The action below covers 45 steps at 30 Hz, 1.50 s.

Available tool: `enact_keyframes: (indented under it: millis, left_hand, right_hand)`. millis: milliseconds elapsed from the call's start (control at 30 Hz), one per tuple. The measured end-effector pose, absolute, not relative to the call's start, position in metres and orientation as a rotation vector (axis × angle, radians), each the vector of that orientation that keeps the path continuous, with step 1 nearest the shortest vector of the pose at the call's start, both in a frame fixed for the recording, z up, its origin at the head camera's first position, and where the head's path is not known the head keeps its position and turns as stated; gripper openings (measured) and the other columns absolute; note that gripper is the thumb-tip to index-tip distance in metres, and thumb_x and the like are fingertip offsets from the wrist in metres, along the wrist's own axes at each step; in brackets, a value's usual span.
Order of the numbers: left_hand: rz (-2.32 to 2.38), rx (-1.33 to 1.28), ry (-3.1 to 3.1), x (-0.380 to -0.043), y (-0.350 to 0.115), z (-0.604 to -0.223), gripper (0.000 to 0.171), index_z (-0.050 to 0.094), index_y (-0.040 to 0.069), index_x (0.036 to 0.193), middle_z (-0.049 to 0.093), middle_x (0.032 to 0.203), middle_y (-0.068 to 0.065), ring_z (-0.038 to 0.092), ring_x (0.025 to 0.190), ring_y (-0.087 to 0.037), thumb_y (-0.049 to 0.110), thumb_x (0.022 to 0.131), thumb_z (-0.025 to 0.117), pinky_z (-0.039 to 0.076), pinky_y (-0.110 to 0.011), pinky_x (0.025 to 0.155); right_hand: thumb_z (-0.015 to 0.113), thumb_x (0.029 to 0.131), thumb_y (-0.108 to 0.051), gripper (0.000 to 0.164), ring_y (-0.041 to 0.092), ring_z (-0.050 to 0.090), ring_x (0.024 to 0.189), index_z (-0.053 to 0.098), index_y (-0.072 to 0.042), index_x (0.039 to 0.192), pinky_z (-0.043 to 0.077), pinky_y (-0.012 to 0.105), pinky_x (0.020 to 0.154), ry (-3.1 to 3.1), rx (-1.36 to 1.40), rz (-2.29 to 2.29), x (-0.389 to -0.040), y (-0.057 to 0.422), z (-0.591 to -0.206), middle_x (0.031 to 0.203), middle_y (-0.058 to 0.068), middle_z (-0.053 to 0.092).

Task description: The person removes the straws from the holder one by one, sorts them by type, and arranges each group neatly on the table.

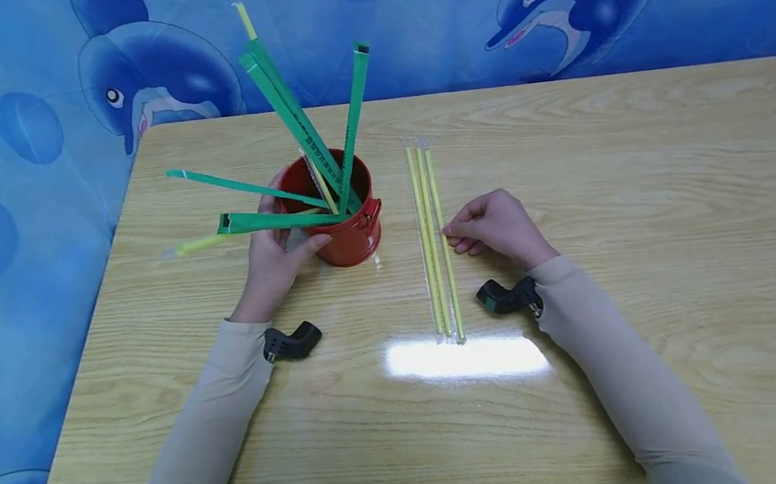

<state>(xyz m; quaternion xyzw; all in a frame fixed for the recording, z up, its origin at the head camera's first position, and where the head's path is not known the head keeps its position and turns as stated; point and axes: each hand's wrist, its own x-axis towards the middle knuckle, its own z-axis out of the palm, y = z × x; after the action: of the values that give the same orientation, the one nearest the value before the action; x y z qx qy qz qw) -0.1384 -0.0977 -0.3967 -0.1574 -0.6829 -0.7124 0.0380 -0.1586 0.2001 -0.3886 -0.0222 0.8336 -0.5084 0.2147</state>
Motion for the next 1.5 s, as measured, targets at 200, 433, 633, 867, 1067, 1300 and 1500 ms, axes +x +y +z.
enact_keyframes:
  millis: [200, 433, 633, 867, 1067, 1300, 1500]
  left_hand:
    - [-2.204, -0.487, -2.08, -0.139, -0.098, -0.399, 0.086, 0.027, 0.009, 0.146, 0.04, 0.142, -0.008, 0.036, 0.13, -0.015, 0.026, 0.077, 0.076, 0.037, -0.036, 0.105]
    - [-2.187, -0.493, -2.095, -0.139, -0.098, -0.398, 0.08, 0.027, 0.007, 0.146, 0.04, 0.142, -0.01, 0.037, 0.13, -0.016, 0.015, 0.081, 0.074, 0.037, -0.036, 0.106]
    - [-2.158, -0.491, -2.109, -0.141, -0.097, -0.397, 0.078, 0.026, 0.003, 0.145, 0.039, 0.143, -0.013, 0.037, 0.131, -0.016, 0.005, 0.082, 0.071, 0.036, -0.035, 0.106]
    - [-2.18, -0.511, -2.073, -0.142, -0.097, -0.399, 0.096, 0.025, 0.006, 0.146, 0.039, 0.144, -0.008, 0.036, 0.131, -0.017, 0.045, 0.073, 0.074, 0.04, -0.038, 0.104]
    - [-2.149, -0.506, -2.097, -0.143, -0.097, -0.397, 0.083, 0.025, 0.003, 0.146, 0.038, 0.144, -0.013, 0.036, 0.131, -0.017, 0.023, 0.08, 0.072, 0.036, -0.036, 0.106]
    - [-2.162, -0.467, -2.114, -0.143, -0.098, -0.394, 0.078, 0.028, 0.007, 0.146, 0.04, 0.143, -0.009, 0.036, 0.131, -0.015, 0.006, 0.082, 0.072, 0.035, -0.035, 0.107]
    - [-2.18, -0.441, -2.131, -0.139, -0.097, -0.398, 0.082, 0.029, 0.01, 0.146, 0.041, 0.141, -0.007, 0.037, 0.13, -0.015, 0.014, 0.079, 0.076, 0.037, -0.035, 0.105]
  right_hand:
    - [0.067, 0.089, -0.014, 0.028, 0.01, 0.064, 0.061, 0.064, 0.013, 0.098, 0.055, 0.023, 0.057, 2.347, -0.043, -1.353, -0.159, 0.198, -0.389, 0.074, 0.004, 0.069]
    - [0.069, 0.087, -0.014, 0.026, 0.01, 0.063, 0.06, 0.066, 0.011, 0.094, 0.055, 0.023, 0.056, 2.403, -0.047, -1.311, -0.157, 0.194, -0.388, 0.073, 0.006, 0.068]
    - [0.069, 0.088, -0.015, 0.027, 0.01, 0.063, 0.061, 0.066, 0.011, 0.095, 0.054, 0.023, 0.056, 2.402, -0.041, -1.289, -0.157, 0.191, -0.386, 0.074, 0.007, 0.068]
    - [0.068, 0.088, -0.015, 0.024, 0.011, 0.063, 0.061, 0.067, 0.008, 0.094, 0.054, 0.023, 0.056, 2.419, -0.046, -1.264, -0.158, 0.188, -0.387, 0.075, 0.007, 0.069]
    - [0.068, 0.088, -0.015, 0.024, 0.012, 0.063, 0.06, 0.067, 0.009, 0.093, 0.054, 0.023, 0.055, 2.424, -0.049, -1.273, -0.159, 0.186, -0.385, 0.074, 0.008, 0.068]
    - [0.068, 0.088, -0.013, 0.023, 0.012, 0.063, 0.06, 0.067, 0.01, 0.094, 0.054, 0.023, 0.055, 2.414, -0.062, -1.292, -0.162, 0.185, -0.384, 0.075, 0.008, 0.069]
    - [0.065, 0.089, -0.009, 0.023, 0.01, 0.064, 0.061, 0.064, 0.013, 0.097, 0.055, 0.023, 0.058, 2.312, -0.052, -1.393, -0.158, 0.191, -0.388, 0.074, 0.007, 0.069]
